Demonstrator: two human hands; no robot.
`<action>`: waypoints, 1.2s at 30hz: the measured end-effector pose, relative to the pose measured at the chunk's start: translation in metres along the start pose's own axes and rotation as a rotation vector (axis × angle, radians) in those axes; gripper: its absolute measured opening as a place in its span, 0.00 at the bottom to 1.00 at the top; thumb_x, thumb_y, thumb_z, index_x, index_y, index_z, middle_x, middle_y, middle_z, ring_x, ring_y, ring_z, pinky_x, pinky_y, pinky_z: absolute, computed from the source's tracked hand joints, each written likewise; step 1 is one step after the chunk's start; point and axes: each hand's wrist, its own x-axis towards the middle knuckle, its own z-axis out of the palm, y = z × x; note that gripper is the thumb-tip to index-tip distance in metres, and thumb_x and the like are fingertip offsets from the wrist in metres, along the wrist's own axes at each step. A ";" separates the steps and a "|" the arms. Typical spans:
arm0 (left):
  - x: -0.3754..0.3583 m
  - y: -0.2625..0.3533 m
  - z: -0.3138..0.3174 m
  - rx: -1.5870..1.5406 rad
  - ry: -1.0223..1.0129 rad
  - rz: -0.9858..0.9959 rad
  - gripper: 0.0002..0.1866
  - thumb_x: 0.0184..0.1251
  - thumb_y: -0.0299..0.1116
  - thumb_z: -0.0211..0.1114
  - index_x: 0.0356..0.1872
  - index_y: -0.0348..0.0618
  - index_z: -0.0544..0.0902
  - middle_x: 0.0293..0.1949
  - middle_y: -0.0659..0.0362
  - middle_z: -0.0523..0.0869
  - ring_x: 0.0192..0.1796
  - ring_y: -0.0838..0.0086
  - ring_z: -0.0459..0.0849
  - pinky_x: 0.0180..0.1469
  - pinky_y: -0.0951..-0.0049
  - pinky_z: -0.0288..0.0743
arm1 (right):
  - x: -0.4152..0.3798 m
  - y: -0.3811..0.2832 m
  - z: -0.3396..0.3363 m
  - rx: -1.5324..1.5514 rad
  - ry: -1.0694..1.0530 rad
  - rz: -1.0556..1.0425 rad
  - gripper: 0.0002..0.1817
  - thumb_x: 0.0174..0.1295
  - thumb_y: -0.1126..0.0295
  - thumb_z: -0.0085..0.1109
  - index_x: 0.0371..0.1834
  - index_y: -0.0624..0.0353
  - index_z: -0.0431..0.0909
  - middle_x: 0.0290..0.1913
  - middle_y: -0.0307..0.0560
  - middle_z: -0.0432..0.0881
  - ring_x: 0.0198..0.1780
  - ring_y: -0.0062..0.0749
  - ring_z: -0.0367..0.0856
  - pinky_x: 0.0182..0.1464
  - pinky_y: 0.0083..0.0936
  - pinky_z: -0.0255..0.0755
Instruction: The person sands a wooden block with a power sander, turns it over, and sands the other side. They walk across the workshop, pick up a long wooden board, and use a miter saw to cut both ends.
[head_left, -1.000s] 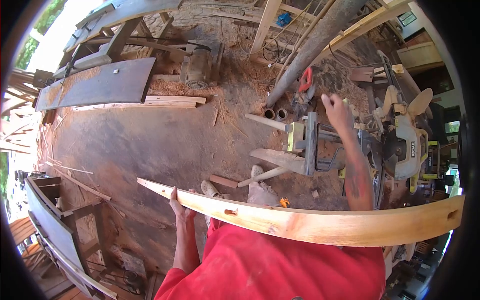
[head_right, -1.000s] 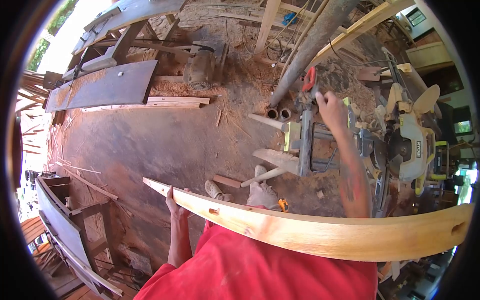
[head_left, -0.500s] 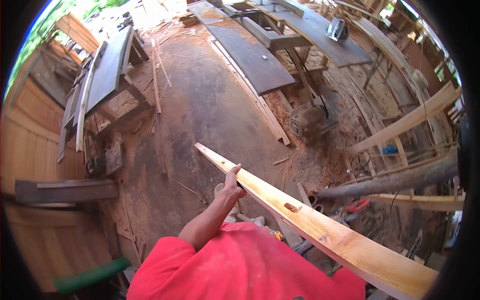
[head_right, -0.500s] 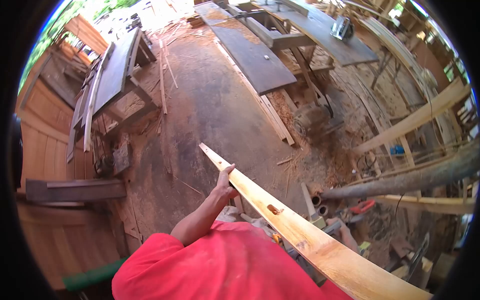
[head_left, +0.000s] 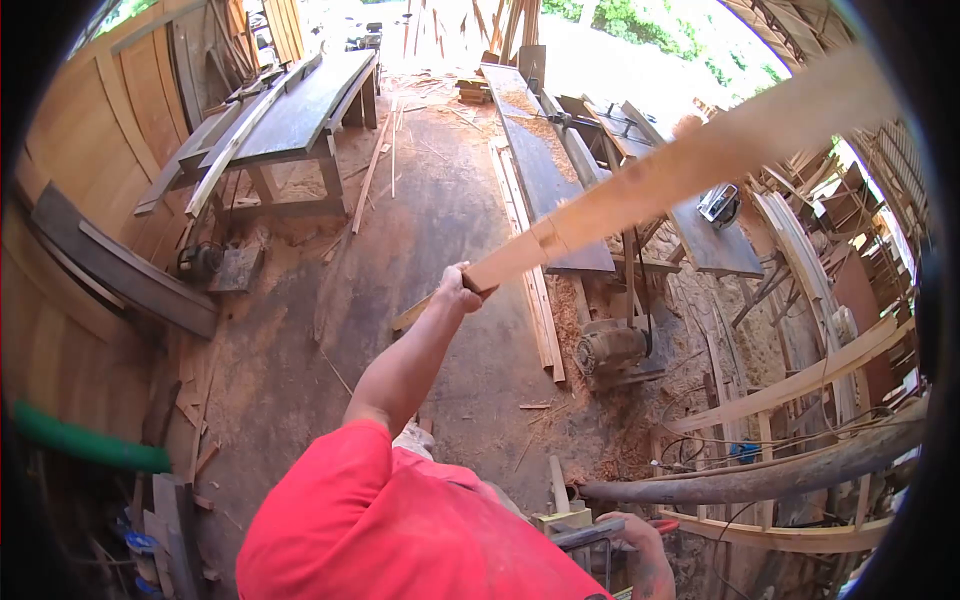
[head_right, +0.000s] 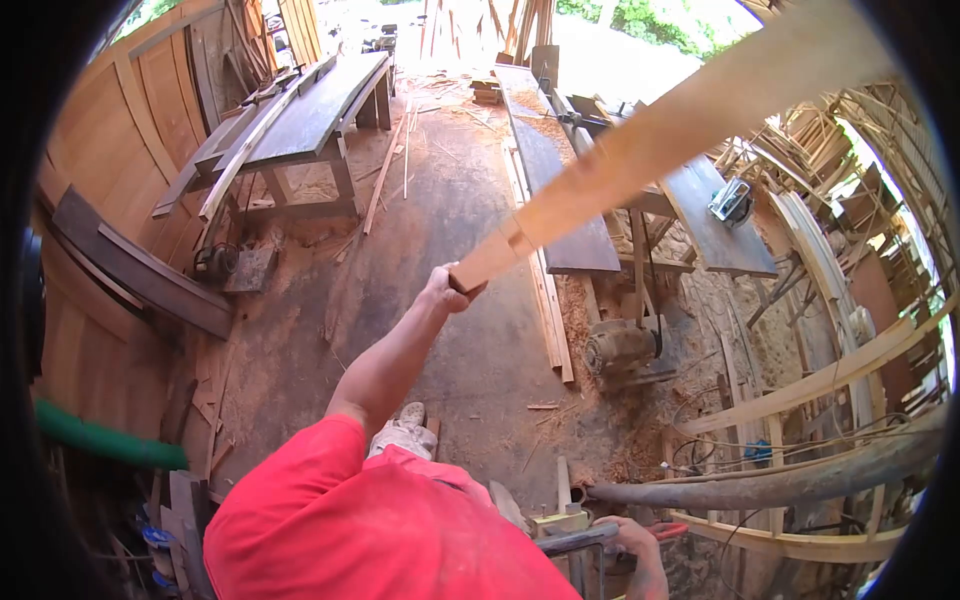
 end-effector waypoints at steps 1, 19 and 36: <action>0.002 0.010 0.006 -0.046 -0.021 0.037 0.18 0.74 0.39 0.55 0.58 0.41 0.78 0.56 0.47 0.84 0.53 0.51 0.87 0.53 0.42 0.86 | 0.001 0.006 -0.009 0.048 0.095 -0.130 0.19 0.60 0.73 0.62 0.56 0.60 0.84 0.46 0.43 0.87 0.44 0.27 0.83 0.48 0.28 0.77; 0.024 0.164 0.070 -0.229 -0.256 0.021 0.18 0.81 0.35 0.46 0.61 0.35 0.75 0.56 0.42 0.82 0.56 0.48 0.86 0.60 0.45 0.85 | -0.075 -0.168 0.120 -1.082 0.171 -0.049 0.33 0.69 0.35 0.49 0.35 0.55 0.87 0.35 0.61 0.88 0.41 0.59 0.88 0.45 0.51 0.80; 0.020 0.239 0.098 -0.528 -0.257 -0.039 0.28 0.76 0.27 0.55 0.73 0.32 0.60 0.60 0.37 0.73 0.64 0.49 0.79 0.64 0.53 0.86 | 0.073 -0.404 0.048 -0.909 0.444 -0.250 0.21 0.66 0.53 0.59 0.29 0.61 0.86 0.29 0.61 0.85 0.33 0.52 0.88 0.37 0.43 0.81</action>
